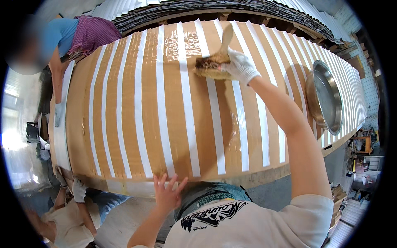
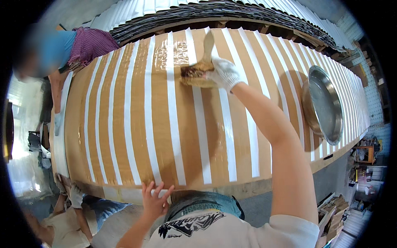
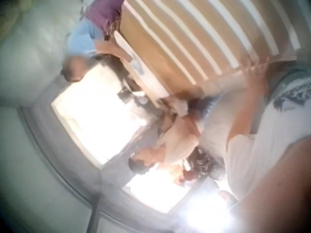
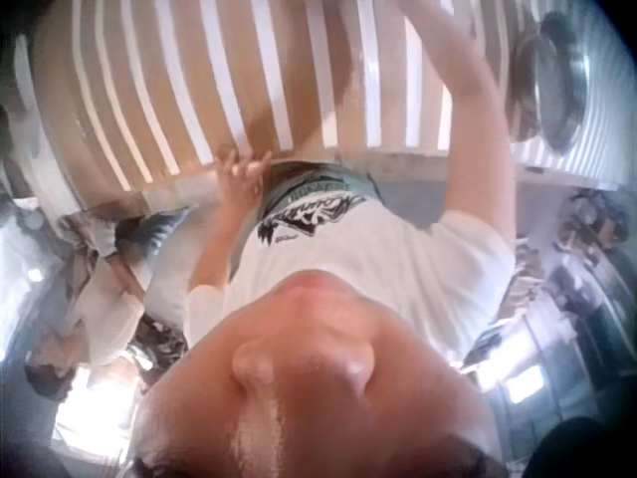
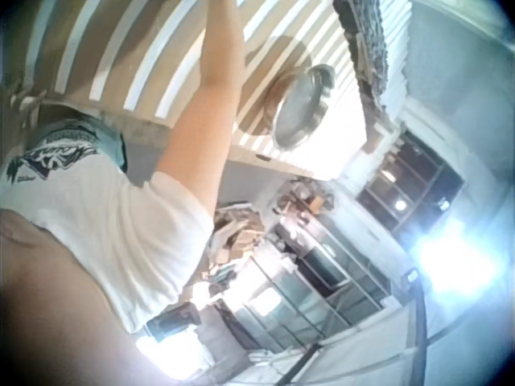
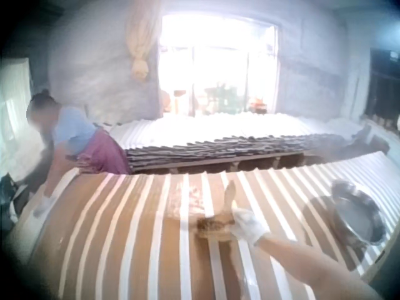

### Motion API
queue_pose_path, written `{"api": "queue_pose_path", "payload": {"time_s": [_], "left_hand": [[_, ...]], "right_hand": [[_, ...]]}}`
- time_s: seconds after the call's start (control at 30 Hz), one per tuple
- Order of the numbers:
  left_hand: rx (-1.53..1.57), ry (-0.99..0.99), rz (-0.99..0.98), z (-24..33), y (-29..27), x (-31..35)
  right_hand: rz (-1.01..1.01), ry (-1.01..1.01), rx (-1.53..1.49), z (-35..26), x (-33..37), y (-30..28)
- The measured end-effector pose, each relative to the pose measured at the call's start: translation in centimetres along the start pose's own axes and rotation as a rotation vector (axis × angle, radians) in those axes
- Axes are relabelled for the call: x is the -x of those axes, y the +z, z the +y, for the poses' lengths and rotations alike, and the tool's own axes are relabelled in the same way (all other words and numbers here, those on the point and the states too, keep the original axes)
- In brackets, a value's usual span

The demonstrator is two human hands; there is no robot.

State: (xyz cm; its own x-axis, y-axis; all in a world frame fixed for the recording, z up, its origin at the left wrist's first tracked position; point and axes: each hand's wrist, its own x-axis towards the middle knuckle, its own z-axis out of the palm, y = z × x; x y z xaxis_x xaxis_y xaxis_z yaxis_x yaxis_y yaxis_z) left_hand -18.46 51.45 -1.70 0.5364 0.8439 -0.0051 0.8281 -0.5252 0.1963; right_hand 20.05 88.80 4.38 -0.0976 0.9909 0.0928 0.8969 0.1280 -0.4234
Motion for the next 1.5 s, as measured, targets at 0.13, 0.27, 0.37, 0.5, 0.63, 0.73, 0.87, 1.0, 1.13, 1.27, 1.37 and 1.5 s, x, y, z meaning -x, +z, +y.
{"api": "queue_pose_path", "payload": {"time_s": [0.13,0.27,0.37,0.5,0.63,0.73,0.87,1.0,1.13,1.27,1.37,1.5], "left_hand": [[0.022,-0.012,-0.076,-0.2,-0.1,-0.4],[0.002,-0.026,-0.126,-0.5,1.0,0.0],[-0.043,-0.018,-0.063,-1.2,3.0,1.1],[-0.029,0.008,-0.045,-1.5,1.9,0.1],[0.021,-0.045,-0.076,-0.5,1.3,-0.1],[0.032,-0.03,-0.049,-0.5,1.2,-0.5],[0.019,-0.042,-0.011,0.2,0.7,-0.7],[-0.018,-0.03,0.027,0.5,0.6,-0.3],[-0.022,-0.026,0.019,1.0,0.1,-0.2],[-0.034,-0.016,0.032,1.1,0.1,0.5],[-0.046,0.009,0.042,1.1,0.1,0.3],[-0.058,0.013,0.041,1.1,0.2,0.9]], "right_hand": [[0.061,0.032,0.084,3.3,-11.2,1.9],[0.196,-0.052,0.127,6.3,-20.3,4.1],[0.259,0.012,0.246,6.7,-24.9,6.0],[0.658,-0.35,0.11,11.9,-25.1,8.0],[0.306,-0.281,0.133,6.4,-18.0,4.8],[-0.096,-0.175,-0.1,3.8,-8.4,1.4],[0.036,-0.582,-0.058,5.6,5.9,2.3],[-0.033,-0.445,0.086,3.0,21.5,0.4],[-0.158,-0.373,0.106,0.9,31.5,-1.3],[-0.426,-0.287,-0.164,-0.1,32.1,-4.7],[-0.201,-0.352,-0.145,4.2,28.9,-3.1],[0.131,-0.301,0.129,3.8,30.2,-1.8]]}}
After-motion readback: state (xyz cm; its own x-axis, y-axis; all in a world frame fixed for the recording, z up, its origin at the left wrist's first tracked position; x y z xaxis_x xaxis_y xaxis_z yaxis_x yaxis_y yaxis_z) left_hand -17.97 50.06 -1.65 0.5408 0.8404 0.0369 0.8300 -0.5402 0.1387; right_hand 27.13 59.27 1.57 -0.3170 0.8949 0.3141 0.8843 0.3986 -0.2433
